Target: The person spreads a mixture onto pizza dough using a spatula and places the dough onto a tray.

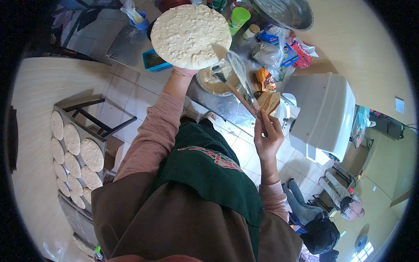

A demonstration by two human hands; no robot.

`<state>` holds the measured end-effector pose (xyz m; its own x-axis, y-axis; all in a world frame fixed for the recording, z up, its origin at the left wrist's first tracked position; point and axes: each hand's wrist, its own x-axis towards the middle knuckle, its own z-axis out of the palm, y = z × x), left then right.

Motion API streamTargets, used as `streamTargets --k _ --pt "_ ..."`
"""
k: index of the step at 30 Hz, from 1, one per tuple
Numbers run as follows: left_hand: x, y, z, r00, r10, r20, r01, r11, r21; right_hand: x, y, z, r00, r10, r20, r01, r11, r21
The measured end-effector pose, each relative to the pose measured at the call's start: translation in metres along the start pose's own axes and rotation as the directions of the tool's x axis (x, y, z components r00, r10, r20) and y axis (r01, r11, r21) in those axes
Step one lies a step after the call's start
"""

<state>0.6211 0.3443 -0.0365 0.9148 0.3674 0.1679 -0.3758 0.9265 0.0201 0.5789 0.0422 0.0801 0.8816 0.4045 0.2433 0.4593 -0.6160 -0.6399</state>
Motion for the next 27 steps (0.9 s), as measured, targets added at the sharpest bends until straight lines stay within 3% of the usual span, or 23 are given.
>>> streamTargets --k 1,2,5,6,7,11,14,17,19,21,23,24,26,27 --pt "-0.001 -0.002 0.003 0.972 0.119 -0.204 -0.042 0.938 0.345 0.004 -0.008 -0.003 1.000 0.000 0.028 0.001 1.000 -0.021" --pt "0.001 -0.003 0.005 0.972 0.112 -0.205 -0.036 0.939 0.343 0.010 -0.018 -0.006 0.998 0.002 0.055 0.001 0.999 -0.042" --pt "0.003 -0.004 0.005 0.976 0.097 -0.197 -0.053 0.975 0.218 0.024 -0.037 -0.006 0.993 -0.065 0.094 0.074 0.992 -0.098" --pt "0.004 -0.004 0.003 0.999 -0.012 -0.031 0.009 0.995 -0.095 0.026 -0.042 -0.007 0.989 -0.086 0.118 0.099 0.988 -0.114" --pt "0.005 -0.004 0.000 0.985 -0.063 0.160 0.121 0.915 -0.384 0.026 -0.050 -0.010 0.984 -0.059 0.166 0.079 0.990 -0.119" --pt "0.007 -0.012 0.005 0.973 -0.089 0.212 0.171 0.899 -0.404 0.014 -0.048 -0.012 0.974 -0.176 0.145 0.201 0.963 -0.178" --pt "0.008 -0.017 -0.002 0.972 -0.115 0.207 0.197 0.878 -0.437 0.010 -0.046 -0.003 0.992 -0.119 0.052 0.125 0.982 -0.139" --pt "0.008 -0.019 -0.002 0.984 -0.083 0.159 0.154 0.844 -0.514 0.002 -0.047 0.002 0.981 -0.167 0.097 0.185 0.957 -0.225" --pt "0.007 -0.017 -0.010 0.991 -0.054 0.121 0.116 0.799 -0.590 -0.007 -0.041 0.005 0.975 -0.200 0.094 0.214 0.960 -0.181" --pt "0.004 -0.015 -0.006 0.992 -0.054 0.116 0.111 0.821 -0.561 -0.010 -0.039 0.006 0.976 -0.195 0.098 0.209 0.966 -0.154" --pt "0.006 -0.015 -0.002 0.992 -0.058 0.112 0.109 0.839 -0.532 -0.009 -0.039 0.005 0.986 -0.156 0.056 0.156 0.988 0.006" --pt "0.007 -0.016 -0.001 0.989 -0.034 0.142 0.097 0.879 -0.468 -0.008 -0.037 0.004 0.995 -0.080 0.060 0.079 0.996 0.030" --pt "0.008 -0.018 0.008 0.985 -0.016 0.173 0.085 0.912 -0.400 -0.001 -0.036 -0.001 0.999 -0.013 0.050 0.015 0.999 -0.046" --pt "0.006 -0.020 0.018 0.999 0.032 -0.039 -0.036 0.992 -0.120 0.002 -0.031 0.000 1.000 -0.007 0.009 0.007 1.000 -0.020"
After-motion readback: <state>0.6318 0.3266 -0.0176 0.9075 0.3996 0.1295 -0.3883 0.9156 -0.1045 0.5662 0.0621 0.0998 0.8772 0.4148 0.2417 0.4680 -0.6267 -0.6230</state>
